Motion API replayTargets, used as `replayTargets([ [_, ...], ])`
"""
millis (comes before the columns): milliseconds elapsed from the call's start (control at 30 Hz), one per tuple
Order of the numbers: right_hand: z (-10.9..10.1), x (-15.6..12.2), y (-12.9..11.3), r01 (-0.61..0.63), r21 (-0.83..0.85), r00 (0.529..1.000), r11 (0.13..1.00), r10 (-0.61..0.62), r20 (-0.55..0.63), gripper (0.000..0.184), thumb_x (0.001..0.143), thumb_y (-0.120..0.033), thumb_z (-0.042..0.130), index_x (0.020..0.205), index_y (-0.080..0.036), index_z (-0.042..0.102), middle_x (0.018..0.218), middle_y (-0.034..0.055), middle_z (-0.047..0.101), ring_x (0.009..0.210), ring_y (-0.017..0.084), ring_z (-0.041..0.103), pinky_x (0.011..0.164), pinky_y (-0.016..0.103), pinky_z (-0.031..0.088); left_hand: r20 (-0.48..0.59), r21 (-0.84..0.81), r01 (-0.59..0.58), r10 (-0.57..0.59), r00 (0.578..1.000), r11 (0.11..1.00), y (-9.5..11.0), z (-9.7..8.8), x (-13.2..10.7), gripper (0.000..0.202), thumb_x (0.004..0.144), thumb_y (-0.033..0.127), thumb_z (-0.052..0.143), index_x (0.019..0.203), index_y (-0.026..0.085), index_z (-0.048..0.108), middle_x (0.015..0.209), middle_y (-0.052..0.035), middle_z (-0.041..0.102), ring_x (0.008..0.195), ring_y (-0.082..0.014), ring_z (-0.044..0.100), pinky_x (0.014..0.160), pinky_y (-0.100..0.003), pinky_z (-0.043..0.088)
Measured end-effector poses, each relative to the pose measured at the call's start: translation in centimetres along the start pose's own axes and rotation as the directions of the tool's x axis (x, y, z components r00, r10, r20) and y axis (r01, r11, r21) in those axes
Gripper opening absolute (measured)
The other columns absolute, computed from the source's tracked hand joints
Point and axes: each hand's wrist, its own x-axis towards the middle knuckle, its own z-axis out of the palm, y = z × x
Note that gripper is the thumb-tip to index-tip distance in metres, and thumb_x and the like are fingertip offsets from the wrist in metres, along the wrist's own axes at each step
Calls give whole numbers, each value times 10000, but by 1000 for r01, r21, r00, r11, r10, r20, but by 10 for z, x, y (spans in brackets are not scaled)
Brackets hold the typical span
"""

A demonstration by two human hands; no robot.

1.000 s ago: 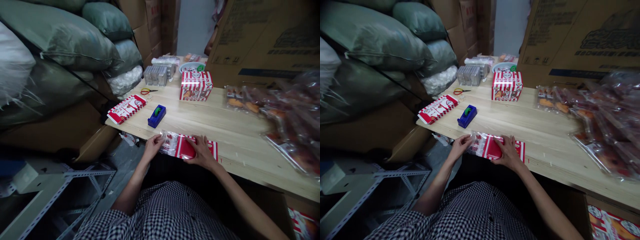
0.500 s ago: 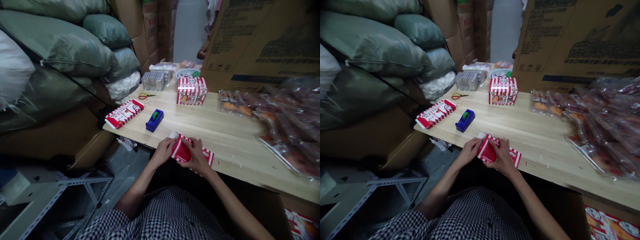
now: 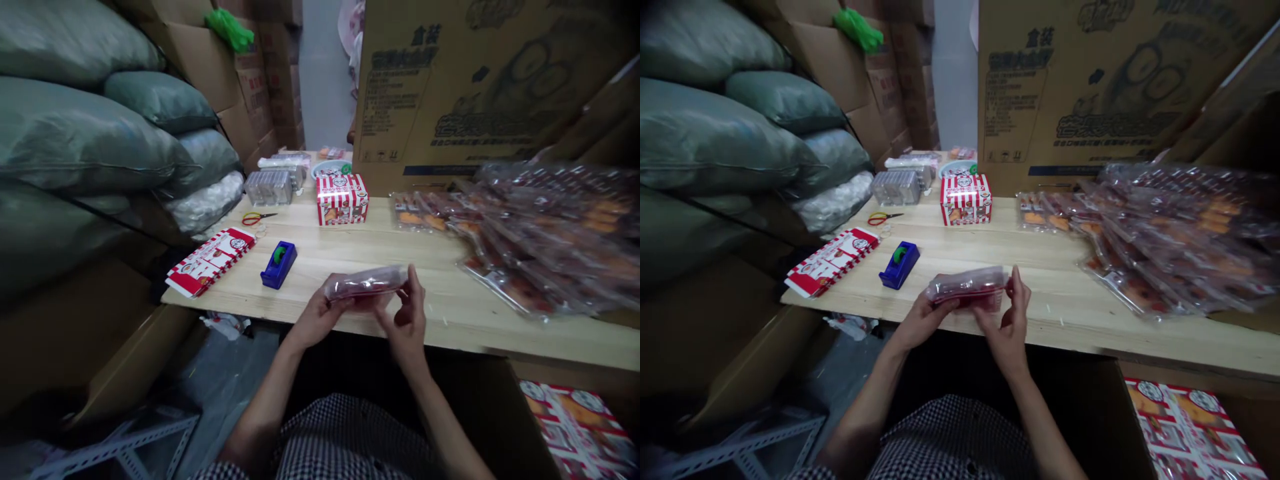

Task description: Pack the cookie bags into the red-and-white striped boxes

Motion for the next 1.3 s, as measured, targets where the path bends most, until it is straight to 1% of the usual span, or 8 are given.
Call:
replayTargets([
  [100, -11, 11, -1, -193, 262, 981, 946, 196, 16, 421, 926, -436, 567, 1309, -265, 591, 1223, 64, 607, 1165, 239, 540, 1043, 419, 383, 127, 15, 9, -11, 992, 1000, 1, -7, 7, 372, 891, 327, 659, 1238, 198, 621, 1195, -80, 653, 1136, -240, 588, 1062, -382, 413],
  [233, -4, 17, -2, -228, 354, 966, 907, 257, -34, 224, 917, -408, 606, 1033, -225, 663, 975, 16, 659, 920, 182, 579, 881, 325, 436, 59, -261, 46, -31, 998, 964, 5, 1, 7, 584, 889, 409, 654, 1418, 236, 480, 1376, -105, 575, 1264, -272, 534, 1094, -396, 385],
  [400, 9, 15, -8, -205, 353, 960, 913, 258, -110, 156, 913, -363, 605, 962, -216, 624, 892, -7, 615, 829, 153, 538, 792, 281, 422, -205, -390, -35, -50, 977, 920, 8, 12, 6, 387, 927, 440, 571, 1177, 155, 650, 1115, -97, 699, 1057, -245, 632, 984, -358, 435],
  [600, 16, 20, -8, -212, 362, 959, 908, 264, -100, 108, 909, -324, 592, 884, -220, 579, 795, -35, 556, 740, 135, 484, 719, 254, 403, -285, -262, -6, -71, 956, 965, 13, 12, 17, 139, 874, 288, 623, 926, 162, 645, 849, -19, 689, 787, -156, 613, 768, -250, 450],
  [733, 17, 21, -7, -232, 360, 960, 904, 273, -68, 88, 902, -309, 589, 885, -228, 561, 811, -35, 550, 751, 138, 493, 715, 255, 407, -339, -118, 15, -55, 939, 993, 16, 20, 21, 110, 839, 237, 645, 931, 186, 613, 838, -8, 671, 789, -169, 610, 750, -250, 460],
  [867, 18, 20, -7, -242, 357, 953, 902, 290, -85, 87, 892, -310, 596, 894, -230, 562, 809, -31, 568, 744, 142, 504, 710, 262, 414, -390, 1, -10, 9, 921, 1000, 21, 27, 17, 312, 864, 325, 665, 1147, 203, 617, 1102, -62, 673, 990, -216, 617, 857, -274, 468],
  [1200, 28, 14, -13, -258, 410, 940, 875, 325, -102, 95, 855, -296, 604, 890, -227, 548, 789, -40, 560, 685, 127, 486, 687, 251, 427, -442, -158, 14, -84, 893, 987, 17, 24, 23, 97, 850, 271, 606, 891, 184, 622, 774, 11, 641, 718, -141, 566, 708, -236, 438],
  [1300, 29, 14, -16, -255, 418, 941, 872, 324, -101, 75, 825, -250, 606, 856, -224, 543, 763, -51, 535, 671, 118, 466, 662, 233, 415, -474, -320, -10, -151, 867, 947, 18, 24, 32, 296, 710, 138, 626, 999, 192, 589, 787, 33, 654, 646, -109, 555, 648, -214, 421],
])
